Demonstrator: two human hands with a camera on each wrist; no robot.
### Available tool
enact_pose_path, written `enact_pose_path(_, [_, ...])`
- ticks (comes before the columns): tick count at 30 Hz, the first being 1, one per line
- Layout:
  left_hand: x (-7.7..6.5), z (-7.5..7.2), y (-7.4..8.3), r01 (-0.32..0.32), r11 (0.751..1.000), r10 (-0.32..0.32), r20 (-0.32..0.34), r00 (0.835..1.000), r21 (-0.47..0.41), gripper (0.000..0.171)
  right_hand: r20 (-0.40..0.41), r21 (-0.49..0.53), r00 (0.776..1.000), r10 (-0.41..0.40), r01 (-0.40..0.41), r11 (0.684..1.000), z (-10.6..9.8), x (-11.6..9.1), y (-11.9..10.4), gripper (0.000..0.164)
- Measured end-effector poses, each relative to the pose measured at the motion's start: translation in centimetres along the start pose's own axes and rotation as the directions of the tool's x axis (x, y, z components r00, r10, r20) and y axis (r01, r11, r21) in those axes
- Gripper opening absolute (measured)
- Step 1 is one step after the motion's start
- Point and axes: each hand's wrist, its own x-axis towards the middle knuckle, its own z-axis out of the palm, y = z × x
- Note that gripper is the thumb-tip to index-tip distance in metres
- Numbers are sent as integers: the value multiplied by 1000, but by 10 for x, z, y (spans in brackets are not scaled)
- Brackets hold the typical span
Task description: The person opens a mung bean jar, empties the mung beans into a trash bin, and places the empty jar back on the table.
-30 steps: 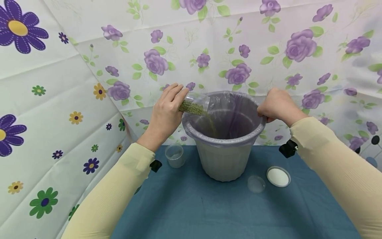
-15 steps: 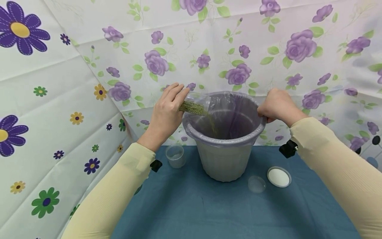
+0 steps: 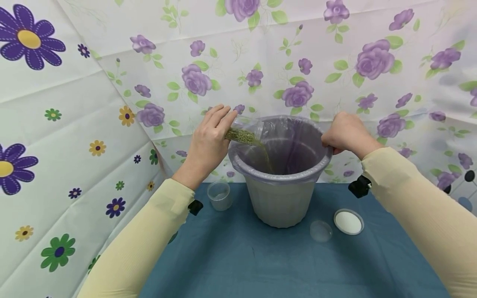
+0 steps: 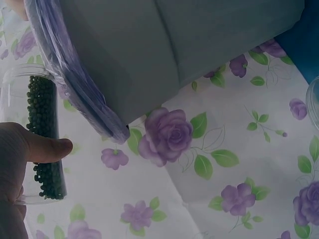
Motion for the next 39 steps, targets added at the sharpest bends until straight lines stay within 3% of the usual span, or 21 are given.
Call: enact_pose_path(39, [6,-6,2,-27,1000,27,-4,1000,15,56,-6,-2,1000,-11,11,1000,0,-1,-1,13])
